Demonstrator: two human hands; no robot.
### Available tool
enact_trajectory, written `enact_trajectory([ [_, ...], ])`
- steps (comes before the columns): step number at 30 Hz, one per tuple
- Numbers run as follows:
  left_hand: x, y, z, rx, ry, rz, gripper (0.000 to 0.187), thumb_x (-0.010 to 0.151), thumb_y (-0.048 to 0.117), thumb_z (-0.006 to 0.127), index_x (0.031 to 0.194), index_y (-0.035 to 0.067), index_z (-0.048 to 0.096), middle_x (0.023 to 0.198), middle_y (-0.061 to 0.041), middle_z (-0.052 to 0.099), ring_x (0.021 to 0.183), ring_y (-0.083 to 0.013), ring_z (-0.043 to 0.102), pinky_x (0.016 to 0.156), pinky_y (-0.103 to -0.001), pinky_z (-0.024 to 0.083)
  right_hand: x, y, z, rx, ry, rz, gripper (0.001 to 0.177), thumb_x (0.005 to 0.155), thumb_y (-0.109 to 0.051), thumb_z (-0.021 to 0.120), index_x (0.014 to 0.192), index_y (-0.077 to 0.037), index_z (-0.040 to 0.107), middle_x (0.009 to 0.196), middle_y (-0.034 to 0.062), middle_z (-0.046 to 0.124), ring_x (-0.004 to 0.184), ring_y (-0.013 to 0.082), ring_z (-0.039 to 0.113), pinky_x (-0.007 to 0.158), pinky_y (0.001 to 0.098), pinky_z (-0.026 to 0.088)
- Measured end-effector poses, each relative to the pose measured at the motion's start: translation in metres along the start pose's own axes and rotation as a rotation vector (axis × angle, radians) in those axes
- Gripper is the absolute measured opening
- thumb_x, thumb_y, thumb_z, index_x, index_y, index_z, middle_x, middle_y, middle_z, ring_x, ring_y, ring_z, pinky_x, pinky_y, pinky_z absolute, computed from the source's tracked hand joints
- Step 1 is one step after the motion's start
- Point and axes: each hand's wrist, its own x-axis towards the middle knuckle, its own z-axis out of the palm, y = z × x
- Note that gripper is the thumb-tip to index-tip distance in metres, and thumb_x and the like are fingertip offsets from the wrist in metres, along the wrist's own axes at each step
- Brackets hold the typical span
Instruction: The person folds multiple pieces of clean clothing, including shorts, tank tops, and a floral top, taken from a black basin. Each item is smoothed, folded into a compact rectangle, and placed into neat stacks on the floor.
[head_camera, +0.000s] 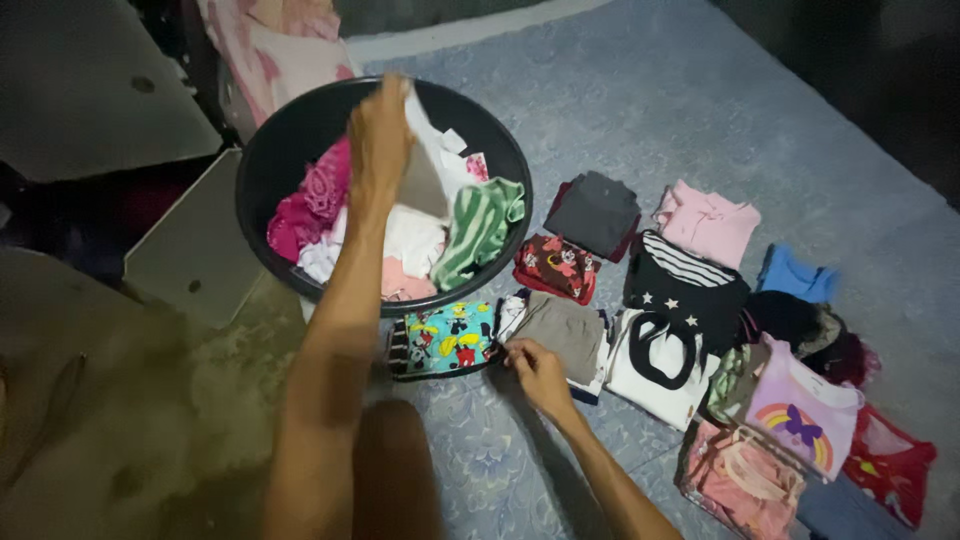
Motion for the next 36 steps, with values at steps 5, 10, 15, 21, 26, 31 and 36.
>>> enact_trajectory([
  [5, 0.057, 0.087, -0.076, -0.164, 0.150, 0.081, 0.016, 0.104, 0.019, 0.053, 0.107, 0.007, 0.062, 0.089, -0.021, 0.070, 0.089, -0.0421, 0.069, 0.072, -0.051, 0.052, -0.001, -0.024, -0.028, 0.149, -0.012, -0.026, 0.024, 0.105, -0.019, 0.058, 0.110, 0.000, 0.072, 0.087, 0.0016, 0.071, 0.076, 0.0093, 0.063, 0.068, 0.0252, 0.051],
  [10, 0.059, 0.161, -0.122, -0.315, 0.159, 0.165, 0.017, 0.109, 0.020, 0.051, 0.112, 0.005, 0.059, 0.089, -0.023, 0.069, 0.090, -0.0450, 0.069, 0.070, -0.052, 0.051, -0.005, -0.094, -0.051, 0.023, 0.217, -0.055, 0.039, 0.101, -0.028, 0.064, 0.130, -0.002, 0.064, 0.106, 0.0092, 0.068, 0.093, 0.0189, 0.060, 0.081, 0.0333, 0.049],
  [15, 0.022, 0.226, -0.138, -0.461, 0.100, 0.221, 0.019, 0.114, 0.021, 0.049, 0.118, 0.003, 0.055, 0.089, -0.025, 0.069, 0.091, -0.0479, 0.068, 0.068, -0.052, 0.050, -0.019, -0.175, -0.081, 0.057, 0.307, -0.584, 0.088, 0.088, -0.035, 0.081, 0.151, 0.004, 0.033, 0.147, 0.0225, 0.044, 0.136, 0.0307, 0.045, 0.113, 0.0410, 0.036],
  [21, -0.045, 0.272, -0.136, -0.630, 0.073, 0.165, 0.019, 0.116, 0.020, 0.047, 0.112, 0.002, 0.049, 0.087, -0.026, 0.066, 0.094, -0.0458, 0.071, 0.066, -0.047, 0.052, -0.059, -0.213, -0.133, -0.081, -0.168, -0.272, 0.065, 0.082, -0.029, 0.084, 0.136, -0.002, 0.060, 0.119, 0.0121, 0.073, 0.108, 0.0226, 0.068, 0.095, 0.0389, 0.053],
  [26, -0.065, 0.275, -0.130, -0.623, 0.199, -0.032, 0.018, 0.117, 0.016, 0.046, 0.106, 0.002, 0.050, 0.076, -0.016, 0.064, 0.071, -0.0315, 0.071, 0.063, -0.042, 0.050, -0.125, -0.208, -0.178, -0.502, 0.202, -0.057, 0.027, 0.093, -0.021, 0.074, 0.118, -0.011, 0.073, 0.092, 0.0164, 0.073, 0.075, 0.0289, 0.071, 0.071, 0.0419, 0.057],
  [31, -0.090, 0.291, -0.145, -0.621, 0.220, -0.122, 0.018, 0.116, 0.016, 0.048, 0.106, 0.001, 0.049, 0.070, -0.011, 0.059, 0.061, -0.0203, 0.065, 0.058, -0.039, 0.045, -0.172, -0.216, -0.209, -0.584, 0.422, -0.386, 0.052, 0.088, -0.011, 0.072, 0.138, -0.005, 0.059, 0.116, 0.0187, 0.070, 0.082, 0.0327, 0.071, 0.073, 0.0397, 0.056],
  [36, -0.093, 0.331, -0.168, -0.671, 0.248, -0.040, 0.017, 0.118, 0.015, 0.049, 0.108, 0.002, 0.050, 0.075, -0.010, 0.064, 0.066, -0.0189, 0.068, 0.060, -0.038, 0.048, -0.176, -0.241, -0.205, -0.657, 0.178, -0.523, 0.040, 0.089, -0.009, 0.072, 0.129, -0.011, 0.069, 0.117, 0.0140, 0.071, 0.091, 0.0301, 0.073, 0.077, 0.0379, 0.059],
])
